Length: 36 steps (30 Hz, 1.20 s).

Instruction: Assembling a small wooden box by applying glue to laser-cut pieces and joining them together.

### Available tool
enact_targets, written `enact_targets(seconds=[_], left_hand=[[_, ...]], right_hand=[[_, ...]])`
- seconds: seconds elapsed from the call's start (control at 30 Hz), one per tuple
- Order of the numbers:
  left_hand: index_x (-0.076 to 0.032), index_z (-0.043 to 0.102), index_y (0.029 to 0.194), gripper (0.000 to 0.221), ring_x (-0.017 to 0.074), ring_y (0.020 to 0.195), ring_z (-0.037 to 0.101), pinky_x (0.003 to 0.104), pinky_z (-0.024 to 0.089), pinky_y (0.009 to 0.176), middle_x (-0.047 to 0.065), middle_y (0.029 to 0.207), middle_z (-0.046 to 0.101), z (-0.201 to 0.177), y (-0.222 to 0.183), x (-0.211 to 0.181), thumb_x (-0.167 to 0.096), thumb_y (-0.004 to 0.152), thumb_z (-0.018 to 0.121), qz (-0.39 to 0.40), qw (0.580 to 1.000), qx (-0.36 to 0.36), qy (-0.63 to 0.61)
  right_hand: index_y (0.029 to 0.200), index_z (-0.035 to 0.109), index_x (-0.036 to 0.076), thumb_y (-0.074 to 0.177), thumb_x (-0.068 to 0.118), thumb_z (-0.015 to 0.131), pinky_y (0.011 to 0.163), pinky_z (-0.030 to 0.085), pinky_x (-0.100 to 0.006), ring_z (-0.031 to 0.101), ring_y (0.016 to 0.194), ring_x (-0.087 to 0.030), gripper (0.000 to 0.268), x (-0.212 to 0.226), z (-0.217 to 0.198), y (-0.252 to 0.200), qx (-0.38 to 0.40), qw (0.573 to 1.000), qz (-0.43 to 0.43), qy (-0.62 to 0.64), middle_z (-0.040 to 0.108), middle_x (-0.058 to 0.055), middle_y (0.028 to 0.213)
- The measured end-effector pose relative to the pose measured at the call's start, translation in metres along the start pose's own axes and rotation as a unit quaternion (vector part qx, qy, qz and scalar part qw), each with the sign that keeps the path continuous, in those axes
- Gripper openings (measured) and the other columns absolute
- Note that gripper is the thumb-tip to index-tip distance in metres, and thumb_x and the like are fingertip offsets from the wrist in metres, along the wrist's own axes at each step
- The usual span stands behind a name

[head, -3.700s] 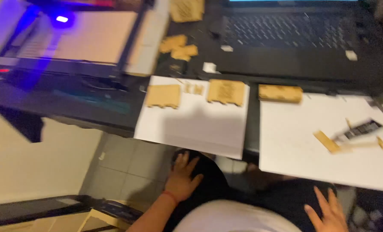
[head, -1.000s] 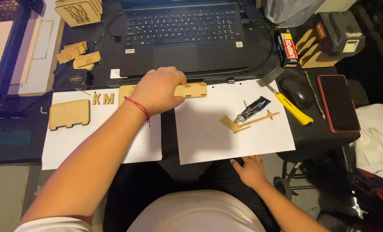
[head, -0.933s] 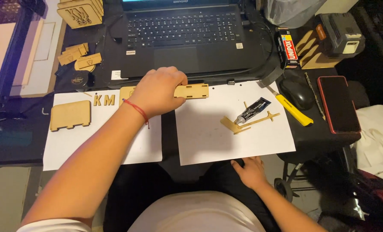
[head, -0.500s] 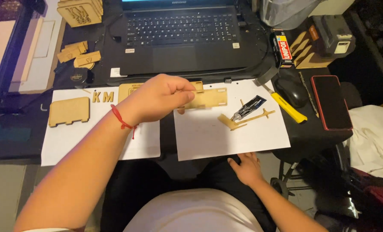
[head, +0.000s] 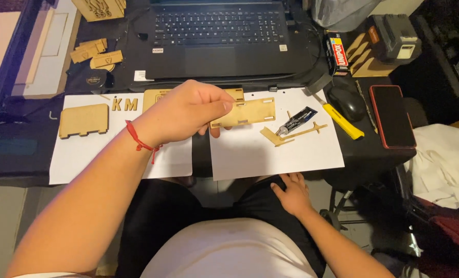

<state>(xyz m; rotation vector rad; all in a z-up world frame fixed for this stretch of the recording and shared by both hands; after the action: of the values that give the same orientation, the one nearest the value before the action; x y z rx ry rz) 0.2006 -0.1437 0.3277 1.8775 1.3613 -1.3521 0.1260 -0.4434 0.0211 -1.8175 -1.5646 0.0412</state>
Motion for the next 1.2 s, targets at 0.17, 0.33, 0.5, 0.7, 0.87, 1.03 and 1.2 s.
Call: enact_targets(seconds=[0.17,0.33,0.5,0.7,0.87,1.03,1.2], left_hand=[[-0.008,0.076,0.107,0.028,0.0124,0.060,0.065,0.022,0.052,0.059,0.009,0.068,0.073,0.008,0.005,0.029,-0.018,0.086,0.060,-0.031,0.999,-0.010,0.006],[-0.011,0.074,0.115,0.034,0.0122,0.063,0.064,0.022,0.052,0.064,0.006,0.070,0.073,0.021,0.013,0.053,-0.019,0.082,0.066,-0.054,0.998,-0.018,0.026],[-0.017,0.073,0.110,0.021,0.0215,0.080,0.066,0.032,0.052,0.069,0.002,0.095,0.072,0.052,0.020,0.113,-0.010,0.097,0.058,0.277,0.819,-0.173,0.473],[-0.018,0.073,0.111,0.020,0.0154,0.093,0.067,0.026,0.051,0.073,-0.002,0.105,0.072,0.064,0.006,0.115,-0.013,0.096,0.061,0.281,0.807,-0.199,0.479],[-0.012,0.071,0.118,0.035,0.0217,0.098,0.067,0.031,0.051,0.073,0.006,0.111,0.071,0.064,0.004,0.114,-0.012,0.087,0.054,0.259,0.841,-0.116,0.461],[-0.010,0.074,0.104,0.026,0.0249,0.096,0.069,0.034,0.052,0.077,0.009,0.103,0.072,0.061,0.011,0.115,-0.023,0.083,0.066,0.237,0.859,-0.132,0.434],[-0.006,0.072,0.106,0.028,0.0301,0.098,0.070,0.038,0.054,0.080,0.015,0.104,0.072,0.058,0.012,0.109,-0.021,0.082,0.069,0.222,0.879,-0.085,0.413]], right_hand=[[0.155,0.037,0.019,0.100,0.050,0.045,0.121,0.013,-0.057,0.009,0.153,-0.032,0.064,0.004,-0.001,-0.004,0.001,1.000,-0.002,0.012,0.018,-0.008,0.166],[0.153,0.040,0.015,0.100,0.050,0.047,0.121,0.013,-0.056,0.010,0.153,-0.032,0.065,0.006,-0.001,-0.005,-0.008,1.000,-0.010,0.021,0.023,-0.011,0.164],[0.154,0.039,0.018,0.099,0.051,0.048,0.120,0.016,-0.056,0.011,0.153,-0.032,0.065,-0.006,0.008,0.004,-0.018,1.000,-0.015,0.004,0.023,-0.009,0.164],[0.156,0.037,0.018,0.099,0.047,0.051,0.119,0.016,-0.060,0.010,0.152,-0.034,0.065,-0.031,0.025,0.025,-0.029,0.999,-0.024,0.012,0.019,-0.008,0.166],[0.157,0.035,0.020,0.099,0.048,0.052,0.119,0.015,-0.061,0.012,0.151,-0.036,0.066,-0.048,0.038,0.039,-0.027,0.999,-0.018,0.018,0.023,-0.009,0.164],[0.157,0.037,0.020,0.099,0.049,0.052,0.119,0.013,-0.061,0.013,0.151,-0.038,0.066,-0.058,0.044,0.047,-0.021,1.000,-0.011,0.018,0.029,-0.010,0.162],[0.156,0.038,0.019,0.099,0.046,0.053,0.119,0.017,-0.059,0.022,0.147,-0.041,0.065,-0.049,0.038,0.040,-0.014,1.000,-0.003,0.015,0.032,-0.011,0.160]])
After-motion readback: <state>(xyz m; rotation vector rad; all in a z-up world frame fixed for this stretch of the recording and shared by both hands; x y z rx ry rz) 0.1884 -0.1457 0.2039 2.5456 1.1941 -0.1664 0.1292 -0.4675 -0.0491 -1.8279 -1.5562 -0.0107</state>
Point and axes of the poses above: each hand's wrist, its own y-axis towards the middle knuckle, its own z-axis out of the palm, x = y × z, the point moved 2 cm from there along y, towards the middle knuckle
